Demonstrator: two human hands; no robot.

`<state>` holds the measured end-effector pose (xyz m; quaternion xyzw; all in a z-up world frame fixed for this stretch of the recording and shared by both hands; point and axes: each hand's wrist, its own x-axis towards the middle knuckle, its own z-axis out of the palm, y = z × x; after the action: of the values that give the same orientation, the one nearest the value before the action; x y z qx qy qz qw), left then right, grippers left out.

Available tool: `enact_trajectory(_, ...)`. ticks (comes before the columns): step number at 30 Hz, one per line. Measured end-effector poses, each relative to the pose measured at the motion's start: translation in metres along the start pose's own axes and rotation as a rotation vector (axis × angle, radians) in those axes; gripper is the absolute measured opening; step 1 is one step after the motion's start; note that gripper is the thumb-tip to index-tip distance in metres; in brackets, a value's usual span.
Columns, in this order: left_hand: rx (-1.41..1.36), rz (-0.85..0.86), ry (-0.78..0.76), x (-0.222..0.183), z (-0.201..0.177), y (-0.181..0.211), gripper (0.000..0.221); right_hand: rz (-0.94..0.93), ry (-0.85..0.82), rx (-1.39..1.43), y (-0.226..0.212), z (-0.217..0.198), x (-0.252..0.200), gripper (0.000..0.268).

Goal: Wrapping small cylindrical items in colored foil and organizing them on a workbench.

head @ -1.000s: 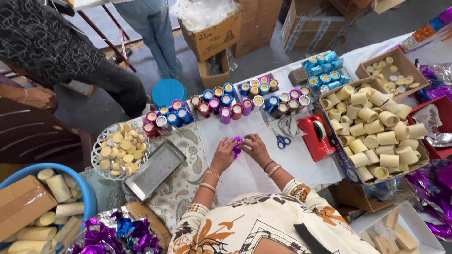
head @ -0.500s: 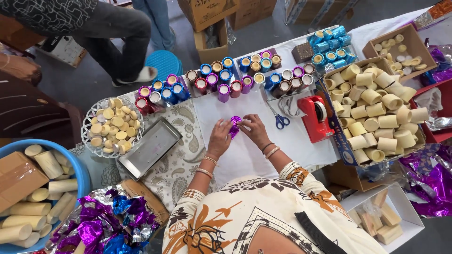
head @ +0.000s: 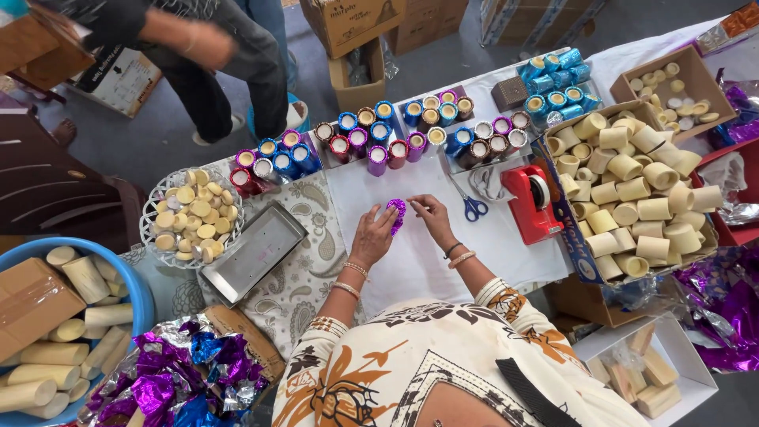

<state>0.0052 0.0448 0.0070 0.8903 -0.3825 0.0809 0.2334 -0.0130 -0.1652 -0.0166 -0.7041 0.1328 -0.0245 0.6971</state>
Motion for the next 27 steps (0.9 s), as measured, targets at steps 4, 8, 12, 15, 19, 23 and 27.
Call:
enact_trajectory(4,-0.028,0.000,-0.004,0.005,-0.003,0.000,0.054,-0.185,-0.045,-0.233,-0.020,0.003,0.005,0.017)
enact_trajectory(8,-0.028,0.012,-0.012,0.007,-0.002,-0.002,0.051,-0.278,-0.085,-0.534,-0.033,0.006,0.006,0.015)
enact_trajectory(12,0.000,0.029,0.015,0.007,0.000,-0.002,0.048,-0.233,-0.098,-0.537,-0.029,0.009,0.011,0.013)
enact_trajectory(15,-0.017,0.030,0.014,0.009,-0.001,-0.004,0.048,-0.073,-0.100,-0.235,0.034,0.003,0.032,0.013)
enact_trajectory(19,-0.035,0.025,0.002,0.010,-0.002,-0.005,0.048,0.017,-0.115,-0.146,-0.004,0.008,0.026,0.020)
enact_trajectory(23,-0.220,-0.044,0.022,0.012,0.007,-0.012,0.041,-0.179,-0.190,-0.306,0.000,0.007,0.031,0.021)
enact_trajectory(27,-0.441,-0.132,0.062,0.020,0.001,-0.005,0.044,-0.152,-0.195,-0.313,0.003,0.007,0.034,0.020)
